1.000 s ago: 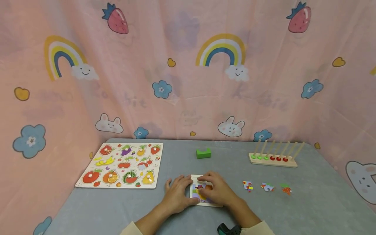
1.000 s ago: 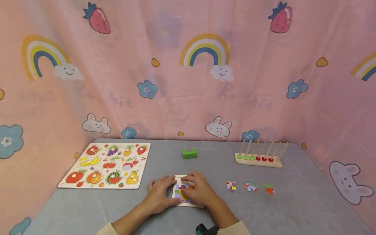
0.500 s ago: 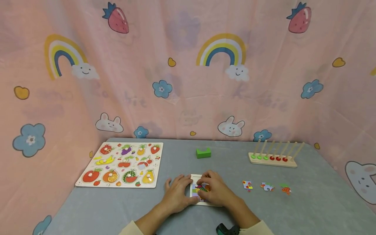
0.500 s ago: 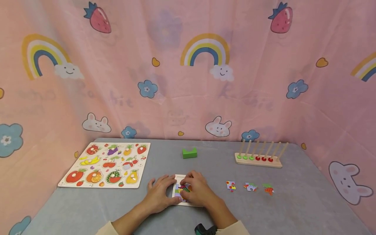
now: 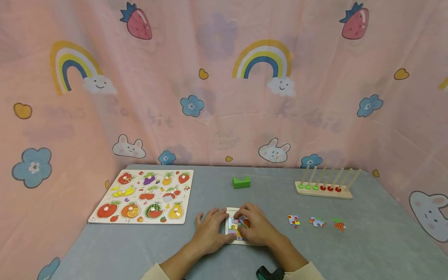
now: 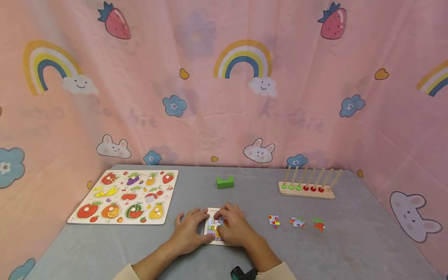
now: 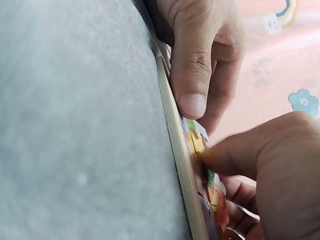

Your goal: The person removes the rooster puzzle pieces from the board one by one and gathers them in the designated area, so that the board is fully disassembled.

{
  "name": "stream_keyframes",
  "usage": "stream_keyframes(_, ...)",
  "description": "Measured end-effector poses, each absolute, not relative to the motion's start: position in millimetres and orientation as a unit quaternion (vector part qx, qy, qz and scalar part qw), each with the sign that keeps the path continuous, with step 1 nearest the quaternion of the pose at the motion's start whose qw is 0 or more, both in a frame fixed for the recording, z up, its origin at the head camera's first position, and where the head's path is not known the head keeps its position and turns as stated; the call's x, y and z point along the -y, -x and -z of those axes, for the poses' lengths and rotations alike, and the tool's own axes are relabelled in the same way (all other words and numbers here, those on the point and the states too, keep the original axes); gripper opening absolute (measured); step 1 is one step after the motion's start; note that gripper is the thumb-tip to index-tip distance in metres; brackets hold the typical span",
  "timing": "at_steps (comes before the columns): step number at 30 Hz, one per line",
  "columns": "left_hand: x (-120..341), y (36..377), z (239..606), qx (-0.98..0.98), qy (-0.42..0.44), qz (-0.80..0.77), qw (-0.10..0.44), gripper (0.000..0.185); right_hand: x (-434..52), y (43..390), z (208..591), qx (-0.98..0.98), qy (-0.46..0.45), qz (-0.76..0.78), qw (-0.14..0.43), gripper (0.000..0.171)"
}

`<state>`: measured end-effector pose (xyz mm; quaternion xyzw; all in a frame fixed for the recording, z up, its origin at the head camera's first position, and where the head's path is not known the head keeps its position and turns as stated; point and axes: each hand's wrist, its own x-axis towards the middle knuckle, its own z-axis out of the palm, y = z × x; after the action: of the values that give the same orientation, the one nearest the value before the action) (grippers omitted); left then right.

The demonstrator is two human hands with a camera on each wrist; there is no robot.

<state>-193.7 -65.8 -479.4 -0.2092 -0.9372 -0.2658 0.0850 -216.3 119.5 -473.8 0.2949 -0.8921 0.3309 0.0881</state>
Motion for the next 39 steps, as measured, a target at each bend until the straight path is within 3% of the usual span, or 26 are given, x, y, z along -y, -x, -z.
stream_keyframes(21, 65.6, 194.7, 478.6, 0.940, 0.206, 0.263, 0.075, 0.057, -117.4, 216.1, 474.5, 0.900, -0.265, -0.339, 0.070, 0.025)
stream_keyframes(39, 64.9, 194.6, 477.9, 0.939, 0.206, 0.265, 0.075, 0.057, -116.5, 215.1, 473.2, 0.900, -0.276, -0.326, 0.089, 0.027)
